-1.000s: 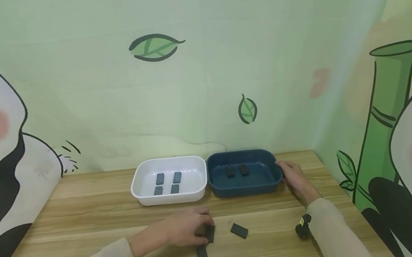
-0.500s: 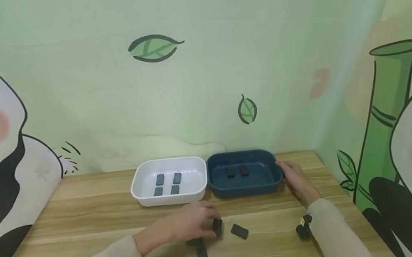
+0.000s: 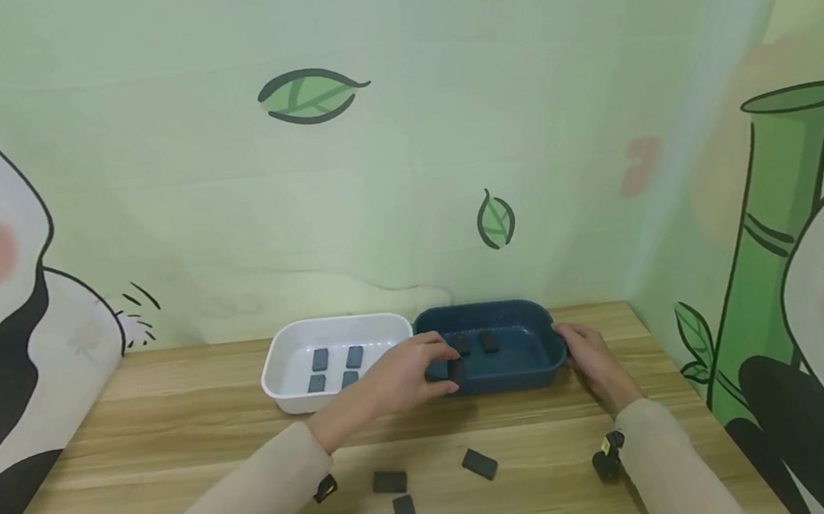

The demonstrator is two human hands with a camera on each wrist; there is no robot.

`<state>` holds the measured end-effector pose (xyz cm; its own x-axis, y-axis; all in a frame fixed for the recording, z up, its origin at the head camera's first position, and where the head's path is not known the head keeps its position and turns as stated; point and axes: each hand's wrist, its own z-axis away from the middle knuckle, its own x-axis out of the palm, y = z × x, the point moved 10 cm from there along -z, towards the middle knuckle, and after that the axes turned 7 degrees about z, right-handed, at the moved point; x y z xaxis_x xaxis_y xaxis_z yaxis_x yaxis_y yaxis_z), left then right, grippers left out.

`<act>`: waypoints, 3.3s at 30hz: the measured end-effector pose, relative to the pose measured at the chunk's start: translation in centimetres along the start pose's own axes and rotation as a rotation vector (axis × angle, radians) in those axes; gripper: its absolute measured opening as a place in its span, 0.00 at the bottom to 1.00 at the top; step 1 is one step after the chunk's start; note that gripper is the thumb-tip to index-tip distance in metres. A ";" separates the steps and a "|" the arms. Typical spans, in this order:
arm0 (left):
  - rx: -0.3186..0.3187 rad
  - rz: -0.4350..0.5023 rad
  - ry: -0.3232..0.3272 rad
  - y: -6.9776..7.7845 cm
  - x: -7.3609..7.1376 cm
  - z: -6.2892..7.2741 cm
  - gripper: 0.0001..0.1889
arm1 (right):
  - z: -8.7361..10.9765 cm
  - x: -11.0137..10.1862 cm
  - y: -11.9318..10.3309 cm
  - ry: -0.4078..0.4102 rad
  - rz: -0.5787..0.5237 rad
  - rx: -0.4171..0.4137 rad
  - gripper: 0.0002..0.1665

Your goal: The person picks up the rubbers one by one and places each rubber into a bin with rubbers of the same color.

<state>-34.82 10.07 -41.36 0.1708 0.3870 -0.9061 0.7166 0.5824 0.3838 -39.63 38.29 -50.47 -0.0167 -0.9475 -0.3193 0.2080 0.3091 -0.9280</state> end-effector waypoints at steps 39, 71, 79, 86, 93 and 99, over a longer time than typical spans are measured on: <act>-0.283 -0.052 -0.178 -5.0 5.5 -6.7 0.18 | -1.3 -0.2 1.6 0.028 -0.012 -0.050 0.34; -0.073 0.130 0.043 -1.8 -0.7 -5.5 0.20 | -1.2 -0.4 1.0 0.038 -0.021 -0.061 0.35; 0.015 0.124 0.021 1.9 -2.4 -1.5 0.20 | -1.2 -0.3 1.1 0.032 -0.017 -0.063 0.35; 0.071 0.034 -0.110 4.9 0.4 2.4 0.18 | -1.2 -0.3 1.1 0.022 -0.011 -0.059 0.35; 0.033 -0.001 -0.204 4.7 4.8 4.5 0.19 | -1.2 -0.2 1.2 0.022 -0.066 -0.044 0.29; -0.014 0.006 -0.245 4.5 7.3 5.2 0.23 | -1.4 -0.2 1.4 0.011 -0.061 -0.029 0.32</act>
<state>-26.82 11.82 -47.17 0.3354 0.2066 -0.9191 0.7059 0.5909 0.3904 -40.72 39.04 -51.98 -0.0392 -0.9638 -0.2637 0.1775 0.2530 -0.9511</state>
